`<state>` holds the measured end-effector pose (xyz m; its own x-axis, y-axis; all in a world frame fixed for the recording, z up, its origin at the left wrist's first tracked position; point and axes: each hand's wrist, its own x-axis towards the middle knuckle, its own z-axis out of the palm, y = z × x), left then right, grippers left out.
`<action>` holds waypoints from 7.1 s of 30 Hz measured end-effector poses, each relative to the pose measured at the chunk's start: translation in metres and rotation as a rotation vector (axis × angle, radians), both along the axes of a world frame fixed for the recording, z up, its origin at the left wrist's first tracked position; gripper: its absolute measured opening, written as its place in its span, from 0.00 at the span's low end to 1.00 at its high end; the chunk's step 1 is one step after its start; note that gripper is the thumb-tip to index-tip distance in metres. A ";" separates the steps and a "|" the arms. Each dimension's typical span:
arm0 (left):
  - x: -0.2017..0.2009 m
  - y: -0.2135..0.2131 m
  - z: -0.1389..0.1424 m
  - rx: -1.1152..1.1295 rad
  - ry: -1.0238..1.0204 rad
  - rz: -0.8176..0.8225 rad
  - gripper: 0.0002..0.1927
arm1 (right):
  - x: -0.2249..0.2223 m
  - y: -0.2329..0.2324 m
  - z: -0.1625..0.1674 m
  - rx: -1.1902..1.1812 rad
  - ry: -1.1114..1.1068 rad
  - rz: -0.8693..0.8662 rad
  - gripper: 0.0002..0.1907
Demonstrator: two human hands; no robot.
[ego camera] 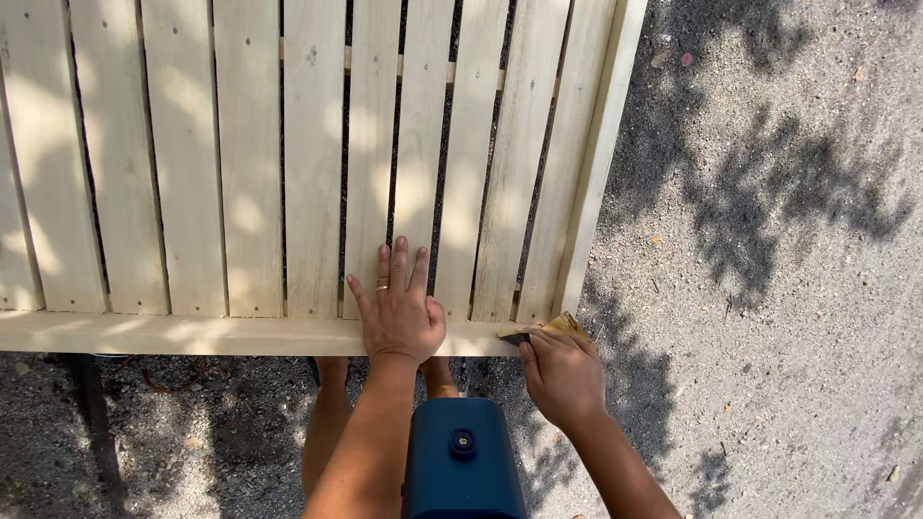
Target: The person sands a slatted wooden bench outdoors, rubbing sandpaper by hand along the legs, corner blocks, side rails and seat slats. They steady the frame with one hand while sanding different surfaces, working around the legs and along the edges of the seat boards.
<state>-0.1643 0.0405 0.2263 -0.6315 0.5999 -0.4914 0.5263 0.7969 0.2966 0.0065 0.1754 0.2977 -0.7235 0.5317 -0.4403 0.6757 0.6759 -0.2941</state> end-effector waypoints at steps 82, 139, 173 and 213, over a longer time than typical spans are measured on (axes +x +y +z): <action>-0.008 0.001 0.003 -0.150 -0.083 -0.071 0.40 | -0.042 -0.016 -0.016 -0.329 -0.071 0.050 0.17; 0.008 0.028 -0.029 0.474 -0.051 -1.283 0.28 | 0.038 -0.054 -0.080 0.495 -0.059 -1.259 0.14; -0.001 -0.002 -0.047 0.450 -0.232 -1.477 0.29 | 0.025 -0.068 -0.071 0.576 -0.081 -1.505 0.15; 0.048 0.086 -0.003 0.554 -0.062 -1.422 0.30 | 0.027 -0.067 -0.068 0.527 -0.109 -1.507 0.11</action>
